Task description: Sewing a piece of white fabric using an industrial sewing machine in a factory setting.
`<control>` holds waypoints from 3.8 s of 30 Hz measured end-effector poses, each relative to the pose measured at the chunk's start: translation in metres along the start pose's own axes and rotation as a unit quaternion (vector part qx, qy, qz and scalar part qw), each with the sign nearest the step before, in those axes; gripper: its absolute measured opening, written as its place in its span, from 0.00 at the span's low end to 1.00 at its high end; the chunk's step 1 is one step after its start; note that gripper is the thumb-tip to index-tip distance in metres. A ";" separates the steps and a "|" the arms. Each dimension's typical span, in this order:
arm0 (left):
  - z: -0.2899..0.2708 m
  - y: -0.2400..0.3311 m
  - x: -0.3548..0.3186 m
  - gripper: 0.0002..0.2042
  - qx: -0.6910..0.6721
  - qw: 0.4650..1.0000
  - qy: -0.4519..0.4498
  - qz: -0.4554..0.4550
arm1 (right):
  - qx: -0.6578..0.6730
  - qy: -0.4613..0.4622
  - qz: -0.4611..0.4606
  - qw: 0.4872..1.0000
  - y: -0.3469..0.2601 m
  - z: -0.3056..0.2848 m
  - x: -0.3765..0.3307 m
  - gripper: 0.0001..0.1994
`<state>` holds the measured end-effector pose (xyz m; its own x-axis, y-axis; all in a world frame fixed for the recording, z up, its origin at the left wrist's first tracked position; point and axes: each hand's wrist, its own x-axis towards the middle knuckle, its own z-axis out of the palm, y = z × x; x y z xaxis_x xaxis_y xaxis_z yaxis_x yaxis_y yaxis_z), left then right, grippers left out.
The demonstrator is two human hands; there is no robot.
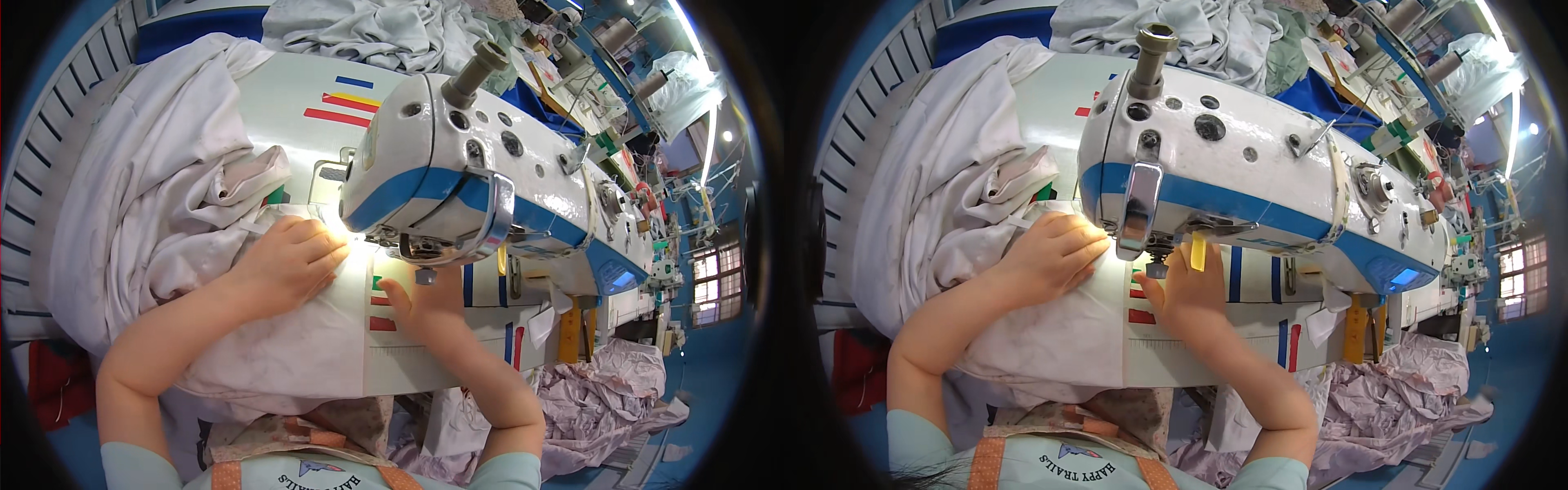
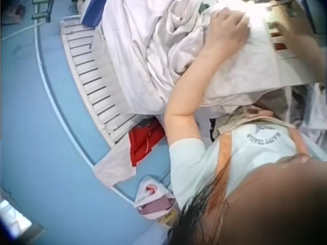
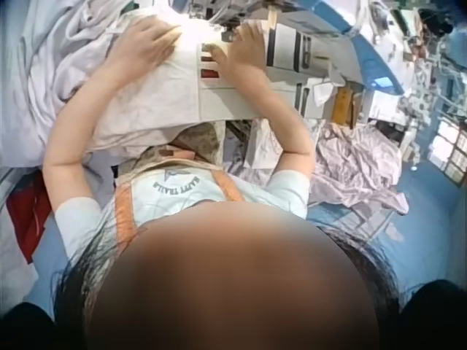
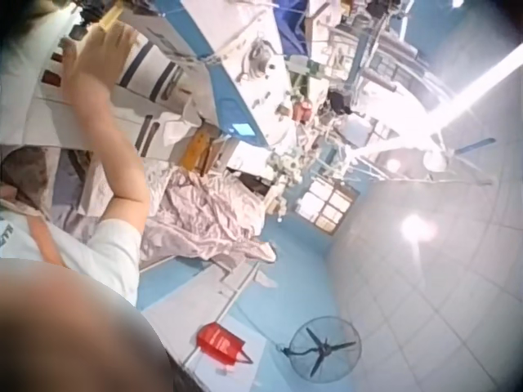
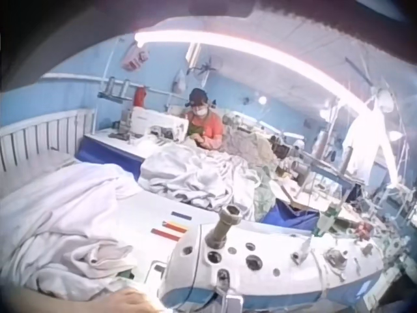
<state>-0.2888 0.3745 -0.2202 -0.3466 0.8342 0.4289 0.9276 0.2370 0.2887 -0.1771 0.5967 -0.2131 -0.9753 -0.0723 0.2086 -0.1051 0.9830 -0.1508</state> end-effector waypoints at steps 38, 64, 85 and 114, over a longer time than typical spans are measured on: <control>-0.044 0.059 -0.074 0.21 -0.037 0.997 -0.010 -0.069 | 0.708 -0.040 0.351 0.612 -0.118 0.073 -0.173 0.22; -0.080 0.064 -0.124 0.20 0.110 0.975 0.034 -0.190 | 0.272 0.214 -0.032 0.938 -0.141 -0.008 -0.222 0.09; -0.040 -0.049 -0.043 0.09 0.114 0.967 0.092 -0.211 | 0.305 0.092 -0.061 0.946 -0.097 -0.007 -0.105 0.11; -0.083 0.083 -0.182 0.19 -0.019 0.971 0.185 -0.148 | 0.798 0.164 0.208 0.542 -0.131 0.009 -0.060 0.22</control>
<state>-0.1600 0.2013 -0.2035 -0.6300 0.4953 0.5982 0.7765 0.4145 0.4746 -0.1065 0.4705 -0.2149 -0.9196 0.3906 -0.0423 -0.1794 -0.5132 -0.8393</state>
